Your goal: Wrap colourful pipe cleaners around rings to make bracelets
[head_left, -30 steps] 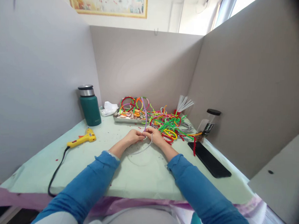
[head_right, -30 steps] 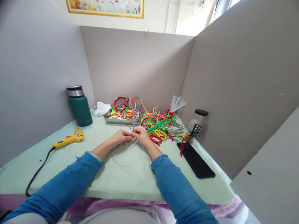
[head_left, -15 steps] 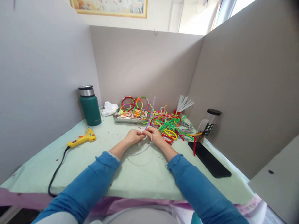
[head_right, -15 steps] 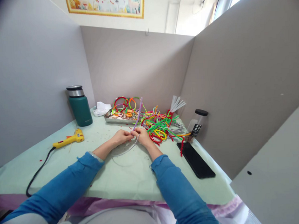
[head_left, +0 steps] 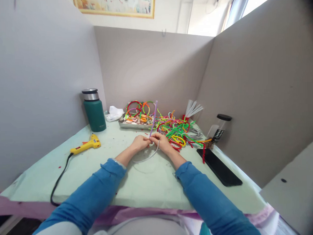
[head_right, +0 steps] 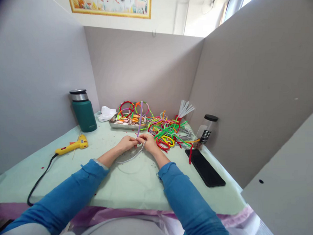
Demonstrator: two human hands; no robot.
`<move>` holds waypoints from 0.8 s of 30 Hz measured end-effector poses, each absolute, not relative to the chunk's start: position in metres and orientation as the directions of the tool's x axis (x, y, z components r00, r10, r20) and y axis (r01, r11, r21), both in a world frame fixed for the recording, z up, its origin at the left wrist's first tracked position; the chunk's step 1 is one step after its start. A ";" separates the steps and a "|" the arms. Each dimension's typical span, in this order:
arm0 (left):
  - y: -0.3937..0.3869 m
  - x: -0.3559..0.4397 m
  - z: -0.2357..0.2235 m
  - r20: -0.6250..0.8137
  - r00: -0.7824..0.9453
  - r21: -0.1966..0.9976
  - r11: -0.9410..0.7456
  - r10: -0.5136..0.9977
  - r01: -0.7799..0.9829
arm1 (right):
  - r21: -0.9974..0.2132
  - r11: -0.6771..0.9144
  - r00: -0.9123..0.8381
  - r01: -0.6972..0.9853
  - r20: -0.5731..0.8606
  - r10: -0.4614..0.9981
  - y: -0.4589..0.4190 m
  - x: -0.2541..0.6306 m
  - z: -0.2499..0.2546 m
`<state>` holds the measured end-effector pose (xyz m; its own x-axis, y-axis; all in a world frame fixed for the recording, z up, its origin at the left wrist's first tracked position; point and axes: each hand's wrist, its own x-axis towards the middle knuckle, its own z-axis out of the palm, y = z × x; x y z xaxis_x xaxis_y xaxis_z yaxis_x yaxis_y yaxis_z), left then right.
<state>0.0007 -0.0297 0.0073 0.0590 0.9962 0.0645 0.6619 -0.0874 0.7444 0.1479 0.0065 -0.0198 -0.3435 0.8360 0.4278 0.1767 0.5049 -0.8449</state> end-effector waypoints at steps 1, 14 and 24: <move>-0.030 0.001 0.008 0.060 0.055 0.746 -0.081 0.997 0.661 | -0.848 0.500 -0.345 0.177 0.422 0.838 0.006 0.148 -0.020; -0.023 -0.003 0.000 0.067 0.101 0.736 -0.118 0.993 0.667 | -0.870 0.465 -0.335 0.167 0.393 0.856 0.004 0.146 -0.018; -0.021 -0.004 -0.003 0.100 0.132 0.733 -0.162 0.986 0.661 | -0.862 0.477 -0.351 0.170 0.399 0.847 0.005 0.146 -0.019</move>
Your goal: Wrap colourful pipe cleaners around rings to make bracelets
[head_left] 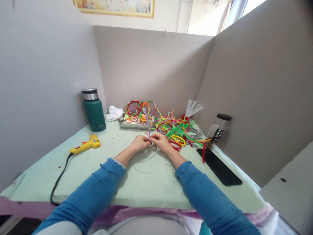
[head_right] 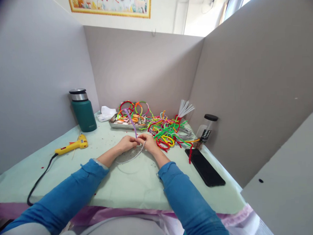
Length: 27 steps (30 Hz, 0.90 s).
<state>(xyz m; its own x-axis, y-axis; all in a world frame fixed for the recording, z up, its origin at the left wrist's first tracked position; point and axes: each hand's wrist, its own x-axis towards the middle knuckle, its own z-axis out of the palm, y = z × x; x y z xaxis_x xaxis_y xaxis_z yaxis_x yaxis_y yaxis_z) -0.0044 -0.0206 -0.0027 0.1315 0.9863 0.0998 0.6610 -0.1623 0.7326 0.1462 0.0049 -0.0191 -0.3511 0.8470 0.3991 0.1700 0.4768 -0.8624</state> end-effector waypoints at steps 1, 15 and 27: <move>-0.020 -0.005 -0.003 0.098 0.135 0.728 -0.163 0.986 0.666 | -0.858 0.484 -0.351 0.173 0.405 0.844 0.006 0.146 -0.020; -0.017 -0.008 -0.009 0.151 0.243 0.708 -0.277 0.958 0.650 | -0.782 0.560 -0.332 0.271 0.470 0.817 0.007 0.148 -0.022; -0.019 -0.005 -0.008 0.258 0.316 0.655 -0.406 0.913 0.637 | -0.834 0.507 -0.321 0.218 0.429 0.845 0.007 0.148 -0.021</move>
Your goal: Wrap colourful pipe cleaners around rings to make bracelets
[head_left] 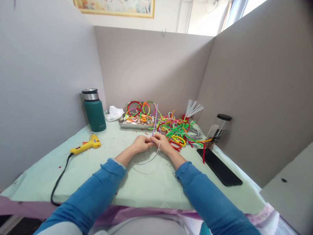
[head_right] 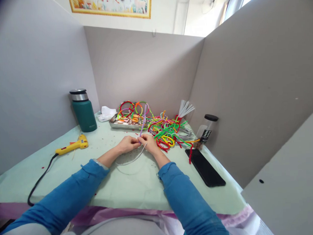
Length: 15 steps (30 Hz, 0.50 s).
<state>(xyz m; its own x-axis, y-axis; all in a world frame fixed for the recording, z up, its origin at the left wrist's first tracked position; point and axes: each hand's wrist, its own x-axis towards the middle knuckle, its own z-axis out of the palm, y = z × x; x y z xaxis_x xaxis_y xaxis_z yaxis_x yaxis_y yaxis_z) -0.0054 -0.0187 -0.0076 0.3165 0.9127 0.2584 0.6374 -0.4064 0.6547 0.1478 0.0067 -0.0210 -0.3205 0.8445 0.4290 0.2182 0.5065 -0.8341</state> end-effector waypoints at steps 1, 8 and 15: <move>-0.019 -0.006 -0.008 0.264 0.315 0.650 -0.409 0.912 0.641 | -0.836 0.505 -0.322 0.215 0.428 0.845 0.006 0.148 -0.020; -0.021 -0.007 -0.006 0.288 0.348 0.596 -0.452 0.892 0.664 | -0.888 0.427 -0.313 0.173 0.361 0.878 0.001 0.147 -0.015; -0.023 -0.005 -0.002 0.336 0.351 0.596 -0.486 0.874 0.640 | -0.942 0.330 -0.328 0.055 0.295 0.897 0.001 0.147 -0.016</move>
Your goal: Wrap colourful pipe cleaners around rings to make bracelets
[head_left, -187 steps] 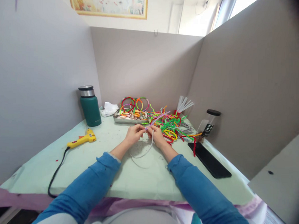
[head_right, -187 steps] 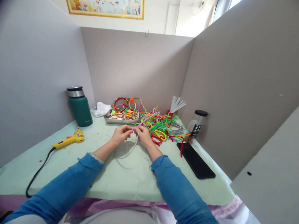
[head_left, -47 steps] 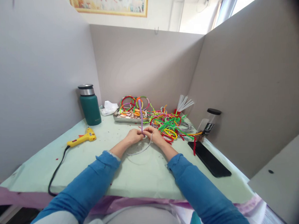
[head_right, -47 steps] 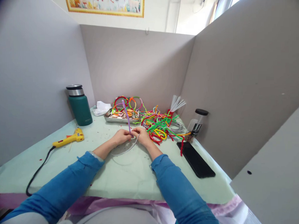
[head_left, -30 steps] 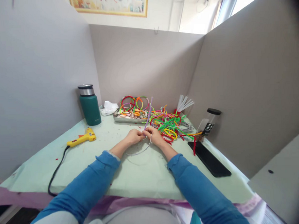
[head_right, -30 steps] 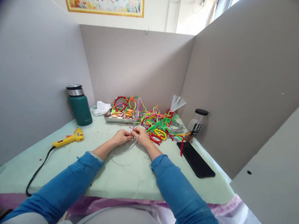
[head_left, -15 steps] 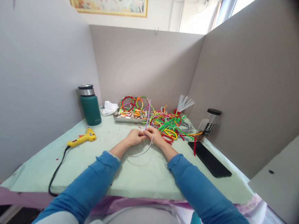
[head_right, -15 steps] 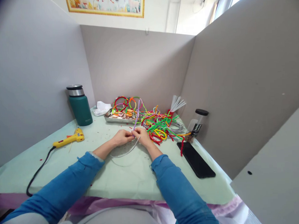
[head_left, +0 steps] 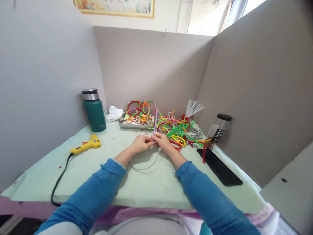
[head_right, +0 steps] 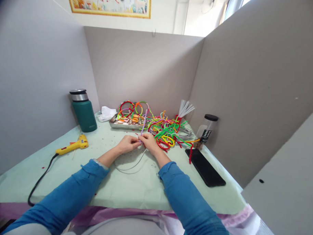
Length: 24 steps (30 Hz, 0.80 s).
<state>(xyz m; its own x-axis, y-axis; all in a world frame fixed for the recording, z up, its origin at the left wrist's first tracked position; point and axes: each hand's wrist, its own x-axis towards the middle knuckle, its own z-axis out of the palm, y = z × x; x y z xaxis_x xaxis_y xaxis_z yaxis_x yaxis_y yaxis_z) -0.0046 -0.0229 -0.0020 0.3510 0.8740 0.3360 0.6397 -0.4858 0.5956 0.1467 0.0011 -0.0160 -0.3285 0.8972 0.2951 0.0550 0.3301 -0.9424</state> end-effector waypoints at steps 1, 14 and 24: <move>-0.023 -0.004 -0.002 0.349 0.348 0.595 -0.493 0.870 0.635 | -0.945 0.325 -0.327 0.044 0.294 0.898 0.002 0.147 -0.016; -0.024 -0.003 -0.001 0.478 0.253 0.628 -0.529 0.841 0.571 | -0.957 0.288 -0.306 -0.041 0.286 0.908 0.005 0.147 -0.018; -0.024 -0.003 -0.001 0.529 0.299 0.622 -0.602 0.794 0.501 | -0.972 0.190 -0.326 -0.137 0.225 0.918 0.006 0.146 -0.019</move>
<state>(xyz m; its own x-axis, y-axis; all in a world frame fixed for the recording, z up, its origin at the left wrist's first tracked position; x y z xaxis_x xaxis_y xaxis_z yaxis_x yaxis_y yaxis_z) -0.0033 -0.0235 -0.0006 0.2995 0.7944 0.5285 0.5008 -0.6024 0.6216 0.1464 0.0064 -0.0188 -0.3263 0.9181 0.2252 -0.1370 0.1898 -0.9722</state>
